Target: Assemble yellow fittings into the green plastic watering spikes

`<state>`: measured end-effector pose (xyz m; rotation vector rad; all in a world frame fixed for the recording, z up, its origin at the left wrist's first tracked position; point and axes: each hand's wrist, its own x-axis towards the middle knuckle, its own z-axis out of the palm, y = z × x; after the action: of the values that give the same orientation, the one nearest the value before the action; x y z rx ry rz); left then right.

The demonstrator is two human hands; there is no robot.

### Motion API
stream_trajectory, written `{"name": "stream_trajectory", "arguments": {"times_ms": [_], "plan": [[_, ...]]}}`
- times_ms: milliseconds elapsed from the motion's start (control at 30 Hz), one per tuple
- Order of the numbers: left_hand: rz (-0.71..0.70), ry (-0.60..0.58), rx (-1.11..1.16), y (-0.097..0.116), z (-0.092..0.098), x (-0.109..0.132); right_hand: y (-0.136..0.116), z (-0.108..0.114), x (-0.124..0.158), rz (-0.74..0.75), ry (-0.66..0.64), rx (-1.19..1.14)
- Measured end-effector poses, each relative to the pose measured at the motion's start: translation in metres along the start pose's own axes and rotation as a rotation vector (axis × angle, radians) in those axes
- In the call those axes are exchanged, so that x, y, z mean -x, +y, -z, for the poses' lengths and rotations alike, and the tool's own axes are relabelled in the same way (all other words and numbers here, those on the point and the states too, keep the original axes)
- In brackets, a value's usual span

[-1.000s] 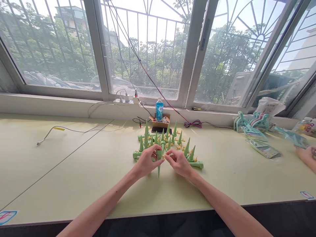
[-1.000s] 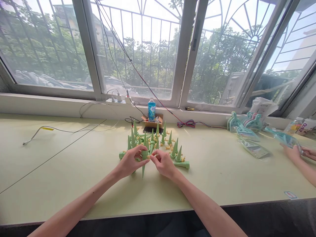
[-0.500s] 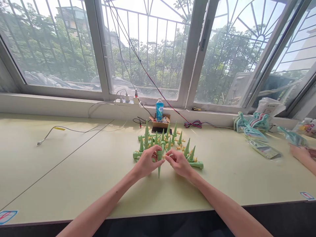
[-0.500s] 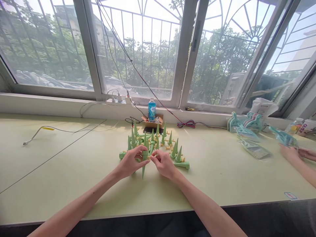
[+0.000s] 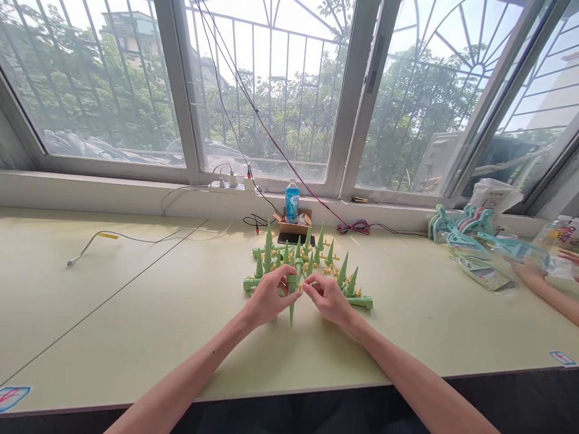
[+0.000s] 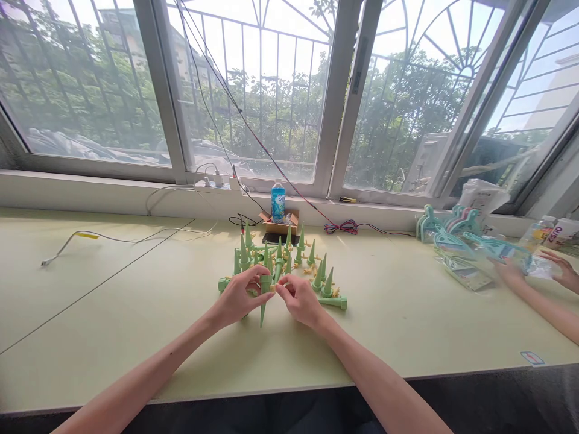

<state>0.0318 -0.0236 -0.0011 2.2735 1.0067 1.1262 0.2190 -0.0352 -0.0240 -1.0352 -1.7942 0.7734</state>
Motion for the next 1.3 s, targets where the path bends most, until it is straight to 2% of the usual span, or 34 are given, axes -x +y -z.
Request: {"name": "stream_trajectory", "arguments": {"times_ms": [300,500,800,1033,1300], "plan": [[-0.003,0.030,0.036,0.0023,0.0006,-0.0005,0.0004,0.0008,-0.0001,0.005,0.025,-0.031],[-0.002,0.025,0.108,0.0013,0.0017,-0.0016,0.0034,0.0003,-0.0015,-0.018,0.085,-0.042],[-0.075,0.008,0.050,0.0004,0.0029,-0.0006,0.0056,0.0013,-0.0026,-0.015,0.165,0.020],[-0.087,-0.002,0.028,-0.0016,0.0007,-0.0016,0.0025,-0.0001,-0.0019,0.020,0.163,0.080],[-0.175,-0.002,0.021,0.0059,0.0022,-0.0013,0.0021,-0.0004,0.0014,0.099,0.139,0.162]]}}
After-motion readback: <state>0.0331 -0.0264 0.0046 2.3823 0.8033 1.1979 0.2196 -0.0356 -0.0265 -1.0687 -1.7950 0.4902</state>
